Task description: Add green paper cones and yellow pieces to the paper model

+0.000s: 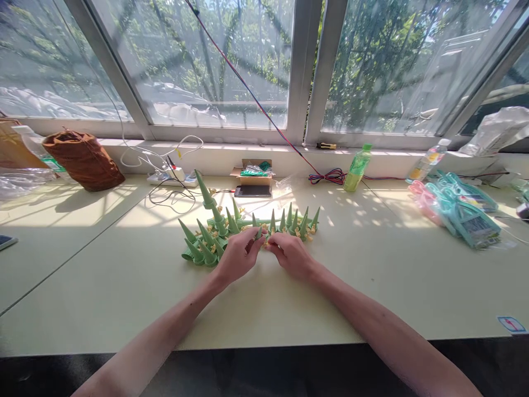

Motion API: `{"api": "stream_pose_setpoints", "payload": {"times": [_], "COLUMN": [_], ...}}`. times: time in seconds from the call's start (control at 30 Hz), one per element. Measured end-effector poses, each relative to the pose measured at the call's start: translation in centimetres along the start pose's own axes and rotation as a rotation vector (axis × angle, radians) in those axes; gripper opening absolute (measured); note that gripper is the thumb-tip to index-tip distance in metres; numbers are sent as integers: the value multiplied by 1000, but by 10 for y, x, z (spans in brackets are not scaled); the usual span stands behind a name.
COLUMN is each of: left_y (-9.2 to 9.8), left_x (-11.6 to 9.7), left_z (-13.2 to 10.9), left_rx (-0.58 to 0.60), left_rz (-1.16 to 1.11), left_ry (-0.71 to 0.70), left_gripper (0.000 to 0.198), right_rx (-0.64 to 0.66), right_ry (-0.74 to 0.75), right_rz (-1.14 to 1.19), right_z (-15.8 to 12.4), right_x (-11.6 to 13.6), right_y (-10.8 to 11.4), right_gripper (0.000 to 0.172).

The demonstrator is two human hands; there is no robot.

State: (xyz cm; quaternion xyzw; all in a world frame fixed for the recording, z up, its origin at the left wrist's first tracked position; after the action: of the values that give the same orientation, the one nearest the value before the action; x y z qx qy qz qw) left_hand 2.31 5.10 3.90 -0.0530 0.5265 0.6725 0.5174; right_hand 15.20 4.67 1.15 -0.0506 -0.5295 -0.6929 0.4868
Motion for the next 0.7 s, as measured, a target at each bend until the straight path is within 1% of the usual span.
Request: {"api": "stream_pose_setpoints", "payload": {"times": [0.17, 0.37, 0.43, 0.53, 0.63, 0.7], "left_y": [1, 2, 3, 3, 1, -1], "left_x": [-2, -3, 0, 8, 15, 17], "left_z": [-1, -1, -1, -1, 0, 1], "left_rx": [-21, -87, -121, -149, -135, -126], "left_rz": [25, 31, -22, -151, -300, -378], "left_ry": [-36, -49, -22, 67, 144, 172], "left_gripper": [19, 20, 21, 25, 30, 33], "right_rx": [-14, -109, -142, -179, -223, -267], "right_ry": [0, -51, -48, -48, -34, 11], "right_rz": [36, 21, 9, -6, -22, -44], "right_z": [2, 5, 5, 6, 5, 3], "right_x": [0, -1, 0, 2, 5, 11], "right_y": [3, 11, 13, 15, 17, 20], "right_gripper": [23, 31, 33, 32, 30, 28]}}
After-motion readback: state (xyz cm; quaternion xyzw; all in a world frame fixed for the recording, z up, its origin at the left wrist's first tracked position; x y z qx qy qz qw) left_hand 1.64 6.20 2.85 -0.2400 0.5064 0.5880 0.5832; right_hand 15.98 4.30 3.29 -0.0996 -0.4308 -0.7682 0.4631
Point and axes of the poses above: each hand's wrist, its own z-axis towards the middle knuckle, its own y-axis out of the back of the hand, x = y × z, the point moved 7 cm from there along z, towards the middle knuckle, and after that the axes turned 6 degrees about x, right-handed, at the moved point
